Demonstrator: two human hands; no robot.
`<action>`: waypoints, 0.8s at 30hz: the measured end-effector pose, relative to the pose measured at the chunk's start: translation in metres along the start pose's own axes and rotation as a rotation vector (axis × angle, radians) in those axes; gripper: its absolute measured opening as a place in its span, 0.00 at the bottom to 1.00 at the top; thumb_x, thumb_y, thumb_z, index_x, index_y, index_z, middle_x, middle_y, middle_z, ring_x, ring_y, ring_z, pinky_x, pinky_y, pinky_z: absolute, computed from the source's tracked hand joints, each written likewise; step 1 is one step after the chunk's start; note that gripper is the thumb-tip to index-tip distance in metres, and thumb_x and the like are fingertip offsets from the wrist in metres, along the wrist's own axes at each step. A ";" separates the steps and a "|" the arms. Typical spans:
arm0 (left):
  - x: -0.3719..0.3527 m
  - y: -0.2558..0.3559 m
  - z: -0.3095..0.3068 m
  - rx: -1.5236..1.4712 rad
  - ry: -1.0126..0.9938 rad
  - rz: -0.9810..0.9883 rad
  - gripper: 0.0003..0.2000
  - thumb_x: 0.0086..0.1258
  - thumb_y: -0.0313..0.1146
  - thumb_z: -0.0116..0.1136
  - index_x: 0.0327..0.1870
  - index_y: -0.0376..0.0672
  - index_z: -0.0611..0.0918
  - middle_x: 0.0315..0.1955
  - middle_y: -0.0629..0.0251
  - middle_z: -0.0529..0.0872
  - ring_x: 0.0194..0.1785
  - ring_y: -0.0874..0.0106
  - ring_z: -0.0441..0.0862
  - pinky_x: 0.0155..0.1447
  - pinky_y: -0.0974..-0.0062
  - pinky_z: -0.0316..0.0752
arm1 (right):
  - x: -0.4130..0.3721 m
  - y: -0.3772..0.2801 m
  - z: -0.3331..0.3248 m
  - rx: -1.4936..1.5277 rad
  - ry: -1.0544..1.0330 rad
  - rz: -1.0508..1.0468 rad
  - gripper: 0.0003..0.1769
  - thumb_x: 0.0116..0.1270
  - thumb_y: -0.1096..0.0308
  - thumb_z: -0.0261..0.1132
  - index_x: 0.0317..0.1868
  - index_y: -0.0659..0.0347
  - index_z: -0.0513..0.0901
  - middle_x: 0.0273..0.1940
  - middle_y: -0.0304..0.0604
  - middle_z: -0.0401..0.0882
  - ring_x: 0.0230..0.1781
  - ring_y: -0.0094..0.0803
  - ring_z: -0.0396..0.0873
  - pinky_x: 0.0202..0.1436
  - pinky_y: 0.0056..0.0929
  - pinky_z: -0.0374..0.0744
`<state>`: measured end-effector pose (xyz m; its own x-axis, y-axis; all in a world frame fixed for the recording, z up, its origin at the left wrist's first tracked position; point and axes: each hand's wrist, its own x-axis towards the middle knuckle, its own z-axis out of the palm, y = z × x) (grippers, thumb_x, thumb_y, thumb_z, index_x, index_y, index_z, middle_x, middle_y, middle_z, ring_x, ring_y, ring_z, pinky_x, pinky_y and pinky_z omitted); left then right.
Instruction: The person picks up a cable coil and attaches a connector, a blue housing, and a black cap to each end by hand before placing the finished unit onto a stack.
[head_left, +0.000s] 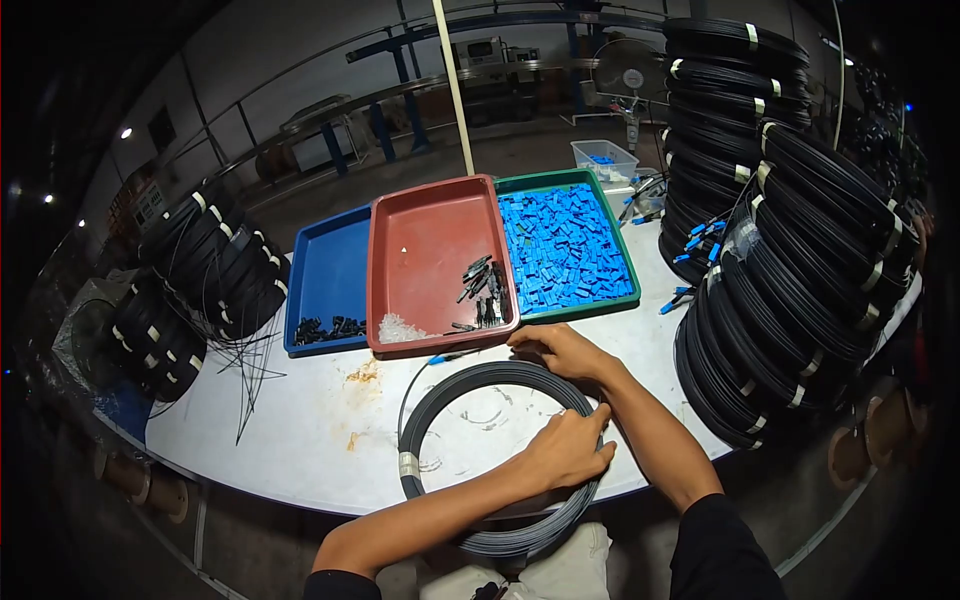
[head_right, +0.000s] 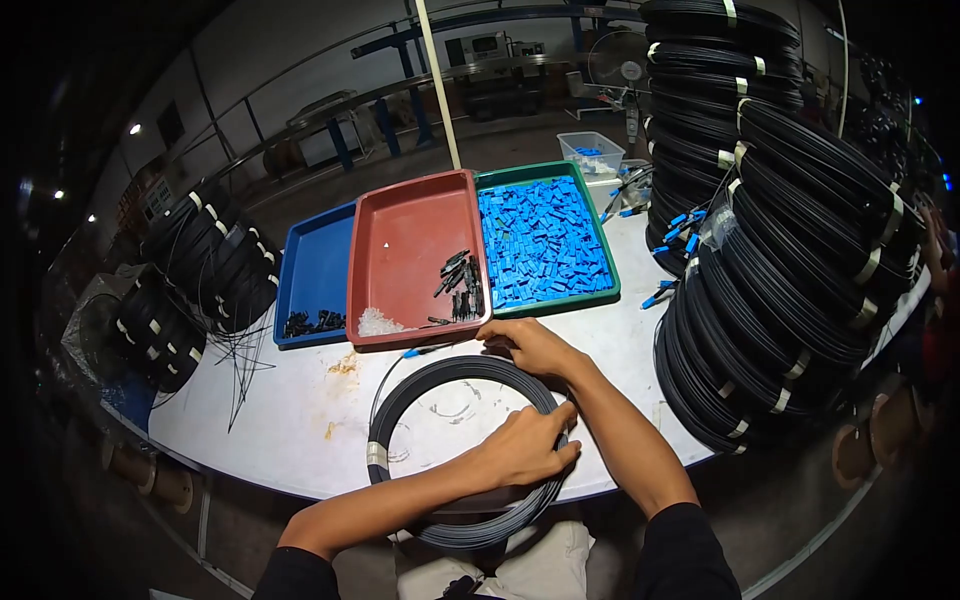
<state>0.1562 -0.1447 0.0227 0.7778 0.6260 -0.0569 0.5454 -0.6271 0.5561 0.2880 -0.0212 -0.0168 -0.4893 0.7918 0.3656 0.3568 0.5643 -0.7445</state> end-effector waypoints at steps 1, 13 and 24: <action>0.001 -0.001 0.004 -0.012 0.046 -0.004 0.22 0.68 0.40 0.57 0.54 0.30 0.77 0.33 0.33 0.86 0.37 0.34 0.85 0.51 0.45 0.80 | -0.001 -0.003 -0.003 -0.028 0.009 0.004 0.23 0.62 0.88 0.59 0.56 0.66 0.83 0.51 0.54 0.88 0.55 0.44 0.87 0.61 0.36 0.83; 0.013 -0.003 0.014 -0.048 0.055 -0.054 0.19 0.60 0.37 0.60 0.47 0.31 0.79 0.31 0.35 0.86 0.39 0.36 0.85 0.50 0.46 0.80 | -0.065 -0.004 -0.039 0.178 0.469 0.154 0.17 0.67 0.84 0.61 0.55 0.68 0.84 0.49 0.46 0.87 0.50 0.31 0.86 0.54 0.30 0.85; -0.037 0.041 -0.076 -0.261 0.369 0.080 0.21 0.64 0.35 0.57 0.56 0.33 0.82 0.34 0.34 0.86 0.42 0.41 0.86 0.53 0.51 0.77 | -0.077 0.020 -0.016 0.190 0.409 0.286 0.15 0.59 0.81 0.67 0.48 0.68 0.86 0.41 0.39 0.88 0.42 0.23 0.83 0.49 0.25 0.81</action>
<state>0.1255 -0.1585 0.1105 0.6254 0.7330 0.2674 0.3540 -0.5720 0.7400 0.3459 -0.0669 -0.0508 -0.0299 0.9556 0.2930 0.2615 0.2904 -0.9205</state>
